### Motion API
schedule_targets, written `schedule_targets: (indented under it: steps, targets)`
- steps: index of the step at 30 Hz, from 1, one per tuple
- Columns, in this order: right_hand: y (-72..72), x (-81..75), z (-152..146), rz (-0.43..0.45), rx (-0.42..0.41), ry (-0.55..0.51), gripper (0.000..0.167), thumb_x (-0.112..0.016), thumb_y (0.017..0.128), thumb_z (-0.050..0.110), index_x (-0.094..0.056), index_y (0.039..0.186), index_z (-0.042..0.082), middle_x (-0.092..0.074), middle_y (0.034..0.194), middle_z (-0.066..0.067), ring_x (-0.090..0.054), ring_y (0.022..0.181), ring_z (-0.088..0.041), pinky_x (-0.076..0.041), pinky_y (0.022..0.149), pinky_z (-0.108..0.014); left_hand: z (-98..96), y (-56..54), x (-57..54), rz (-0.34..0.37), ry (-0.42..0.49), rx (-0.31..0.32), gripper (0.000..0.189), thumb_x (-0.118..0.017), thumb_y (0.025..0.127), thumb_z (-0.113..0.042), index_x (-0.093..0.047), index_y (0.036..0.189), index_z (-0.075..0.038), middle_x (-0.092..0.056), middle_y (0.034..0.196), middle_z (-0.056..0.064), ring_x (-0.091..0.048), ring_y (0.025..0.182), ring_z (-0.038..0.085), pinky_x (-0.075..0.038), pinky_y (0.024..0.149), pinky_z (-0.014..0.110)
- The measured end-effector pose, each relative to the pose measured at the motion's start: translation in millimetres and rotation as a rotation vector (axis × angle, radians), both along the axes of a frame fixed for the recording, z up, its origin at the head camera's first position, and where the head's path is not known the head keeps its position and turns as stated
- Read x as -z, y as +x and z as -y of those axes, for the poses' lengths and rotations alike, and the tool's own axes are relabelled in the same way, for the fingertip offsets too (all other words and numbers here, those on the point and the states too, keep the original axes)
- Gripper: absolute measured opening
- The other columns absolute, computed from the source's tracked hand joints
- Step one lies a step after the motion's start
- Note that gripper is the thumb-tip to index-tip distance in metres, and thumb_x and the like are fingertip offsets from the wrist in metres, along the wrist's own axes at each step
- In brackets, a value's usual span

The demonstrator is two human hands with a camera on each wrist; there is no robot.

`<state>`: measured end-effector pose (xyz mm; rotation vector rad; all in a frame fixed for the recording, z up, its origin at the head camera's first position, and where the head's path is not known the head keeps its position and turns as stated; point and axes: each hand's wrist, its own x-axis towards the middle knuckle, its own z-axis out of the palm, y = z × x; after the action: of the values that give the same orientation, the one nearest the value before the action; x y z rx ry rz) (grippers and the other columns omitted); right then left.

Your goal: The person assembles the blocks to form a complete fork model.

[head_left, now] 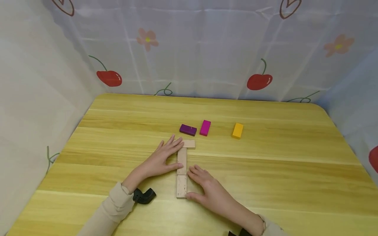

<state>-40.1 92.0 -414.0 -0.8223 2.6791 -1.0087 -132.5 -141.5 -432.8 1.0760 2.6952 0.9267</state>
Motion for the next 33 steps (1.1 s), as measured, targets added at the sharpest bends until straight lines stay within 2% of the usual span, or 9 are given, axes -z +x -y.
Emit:
schedule_targets:
  steps: [4,9,14,18,22,28,33]
  targets:
    - [-19.2,-15.0,-8.4,-0.013,0.064,-0.058,0.059,-0.065,0.089,0.034,-0.048,0.136,0.002,-0.039,0.143,-0.011,-0.028,0.134,-0.028,-0.025,0.104,-0.049,-0.7,4.8,-4.7,-0.004,-0.013,0.001,0.083,-0.058,0.087,-0.054,-0.026,0.148,-0.009,-0.016,0.154,0.0,0.0,0.14,0.021,0.001,0.109,0.051]
    - [-62.9,-28.3,-23.7,-0.05,0.173,-0.145,0.05,-0.067,0.089,0.019,-0.051,0.132,-0.001,-0.047,0.136,-0.017,-0.039,0.127,-0.033,-0.031,0.101,-0.049,-1.7,12.1,-12.0,0.006,-0.058,0.056,0.097,-0.06,0.081,-0.062,-0.018,0.15,-0.008,-0.01,0.155,0.002,0.001,0.14,0.022,0.001,0.108,0.052]
    - [-111.5,-27.5,-31.8,-0.034,0.286,-0.179,0.049,-0.066,0.089,0.015,-0.05,0.133,0.0,-0.049,0.134,-0.017,-0.041,0.125,-0.034,-0.033,0.101,-0.049,-1.4,14.5,-11.5,0.041,-0.101,0.101,0.105,-0.061,0.077,-0.066,-0.012,0.151,-0.008,-0.004,0.156,0.002,0.005,0.14,0.019,0.004,0.108,0.051]
    - [-137.5,-22.2,-27.3,-0.074,0.307,-0.144,0.05,-0.067,0.088,0.014,-0.05,0.132,-0.004,-0.047,0.134,-0.022,-0.04,0.126,-0.036,-0.032,0.102,-0.048,-1.3,13.6,-8.0,0.049,-0.108,0.12,0.107,-0.06,0.077,-0.067,-0.012,0.151,-0.007,-0.003,0.156,0.003,0.006,0.14,0.02,0.004,0.108,0.05]
    - [-153.9,-16.5,-14.1,-0.111,0.263,-0.052,0.051,-0.067,0.089,0.02,-0.051,0.13,-0.006,-0.045,0.136,-0.023,-0.035,0.129,-0.036,-0.026,0.105,-0.048,-0.8,12.6,-5.0,0.049,-0.104,0.122,0.107,-0.06,0.076,-0.067,-0.013,0.151,-0.007,-0.004,0.156,0.004,0.006,0.14,0.019,0.004,0.108,0.05]
    - [-165.9,-8.9,2.1,-0.052,0.194,0.121,0.056,-0.069,0.086,0.035,-0.057,0.128,0.0,-0.037,0.142,-0.02,-0.011,0.137,-0.037,-0.005,0.106,-0.059,-1.3,12.0,-4.2,0.044,-0.114,0.122,0.107,-0.059,0.076,-0.068,-0.012,0.151,-0.007,-0.003,0.156,0.003,0.006,0.14,0.018,0.003,0.108,0.05]
    - [-168.1,-4.2,6.3,-0.095,0.192,0.163,0.047,-0.071,0.084,0.031,-0.062,0.124,0.007,-0.044,0.139,-0.016,-0.013,0.137,-0.037,-0.005,0.105,-0.06,-1.7,12.5,-6.1,0.059,-0.121,0.12,0.107,-0.059,0.077,-0.067,-0.012,0.151,-0.007,-0.003,0.156,0.003,0.007,0.14,0.018,0.004,0.108,0.049]
